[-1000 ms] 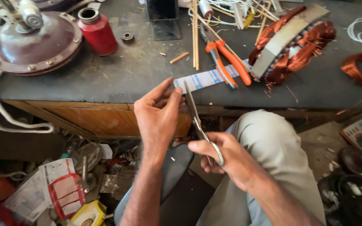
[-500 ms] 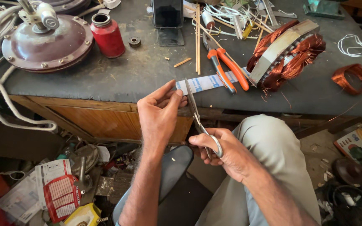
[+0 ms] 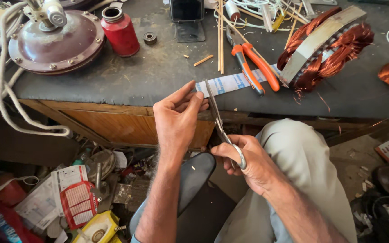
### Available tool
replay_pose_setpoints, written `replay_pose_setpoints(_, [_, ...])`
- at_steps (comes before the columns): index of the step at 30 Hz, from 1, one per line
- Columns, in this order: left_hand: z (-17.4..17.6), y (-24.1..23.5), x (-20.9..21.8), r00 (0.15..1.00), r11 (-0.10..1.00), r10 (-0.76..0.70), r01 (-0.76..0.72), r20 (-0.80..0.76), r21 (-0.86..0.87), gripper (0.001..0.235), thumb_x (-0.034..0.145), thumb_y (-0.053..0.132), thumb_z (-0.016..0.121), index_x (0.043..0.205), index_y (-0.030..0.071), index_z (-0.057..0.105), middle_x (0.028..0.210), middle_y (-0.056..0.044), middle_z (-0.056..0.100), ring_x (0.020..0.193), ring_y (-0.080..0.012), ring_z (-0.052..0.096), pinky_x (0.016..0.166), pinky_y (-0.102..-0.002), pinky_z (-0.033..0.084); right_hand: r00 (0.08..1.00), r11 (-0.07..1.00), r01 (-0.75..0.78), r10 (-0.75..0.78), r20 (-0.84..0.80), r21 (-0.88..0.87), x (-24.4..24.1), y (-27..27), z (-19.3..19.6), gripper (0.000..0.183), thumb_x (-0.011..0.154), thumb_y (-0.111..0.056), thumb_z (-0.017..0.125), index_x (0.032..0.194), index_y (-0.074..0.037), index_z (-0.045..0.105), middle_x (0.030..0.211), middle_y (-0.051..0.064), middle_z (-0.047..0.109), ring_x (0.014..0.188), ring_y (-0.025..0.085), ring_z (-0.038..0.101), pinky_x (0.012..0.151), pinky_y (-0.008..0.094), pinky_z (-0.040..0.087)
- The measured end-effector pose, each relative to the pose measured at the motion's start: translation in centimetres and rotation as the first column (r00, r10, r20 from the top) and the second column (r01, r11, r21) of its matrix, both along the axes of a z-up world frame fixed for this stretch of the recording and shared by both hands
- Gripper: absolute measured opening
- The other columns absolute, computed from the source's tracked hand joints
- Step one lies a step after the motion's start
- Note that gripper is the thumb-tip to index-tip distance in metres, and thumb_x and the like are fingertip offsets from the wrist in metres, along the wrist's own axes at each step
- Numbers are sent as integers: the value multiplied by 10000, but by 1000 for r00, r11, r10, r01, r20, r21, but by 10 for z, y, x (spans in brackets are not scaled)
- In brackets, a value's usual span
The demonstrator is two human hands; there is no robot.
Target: The person winds copper wire around a motor stator by hand, carefully placing each turn into the slots. They then cut a strip of paper with scissors and use pliers to trim a small wooden stick, likely for insulation or securing the windings.
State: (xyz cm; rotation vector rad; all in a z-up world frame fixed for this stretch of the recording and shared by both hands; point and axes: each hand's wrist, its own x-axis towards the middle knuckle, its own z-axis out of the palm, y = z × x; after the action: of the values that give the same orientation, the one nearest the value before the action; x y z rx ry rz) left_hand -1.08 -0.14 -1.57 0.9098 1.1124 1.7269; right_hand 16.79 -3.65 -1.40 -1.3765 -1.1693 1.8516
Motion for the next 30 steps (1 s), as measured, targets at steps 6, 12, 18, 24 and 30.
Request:
replay_pose_setpoints(6, [0,0,-1,1000,1000,-5,5,1,8,405,924,14,693,1300,-127,639,1021,-166,757,854,-153,756,787,-270,650,1000,999,12,-12,5,35,0,1,-5,255,772,-297,820,790,-65,716,634,-26,597,526,62,539,471,229,409])
replay_pose_setpoints(12, [1,-1,-1,1000,1000,-7,6,17,13,406,925,12,691,1301,-133,633,1016,-170,761,857,-158,757,790,-274,653,999,999,35,-36,35,26,0,1,-8,245,761,-280,830,775,-64,714,626,-29,602,508,59,531,456,221,404])
replay_pose_setpoints(18, [2,-1,-1,1000,1000,7,-7,-25,-6,406,923,20,696,1296,-131,639,1010,-165,764,855,-153,756,775,-265,646,999,998,37,-38,26,45,-4,-1,-1,262,754,-282,842,763,-59,704,623,-29,596,514,57,535,458,223,412])
replay_pose_setpoints(24, [2,-1,0,1000,1000,4,-4,5,-28,406,917,22,694,1289,-130,640,992,-161,770,836,-150,759,773,-266,646,999,999,10,-12,46,44,-6,3,11,294,768,-337,809,766,-58,717,612,-17,602,511,63,546,453,219,408])
replay_pose_setpoints(30, [2,-2,0,1000,999,10,-11,-22,-31,404,916,26,705,1287,-123,649,976,-155,770,818,-137,747,755,-254,629,1000,996,16,-18,16,91,-10,10,4,287,775,-313,819,774,-45,718,628,-9,611,503,67,538,451,234,404])
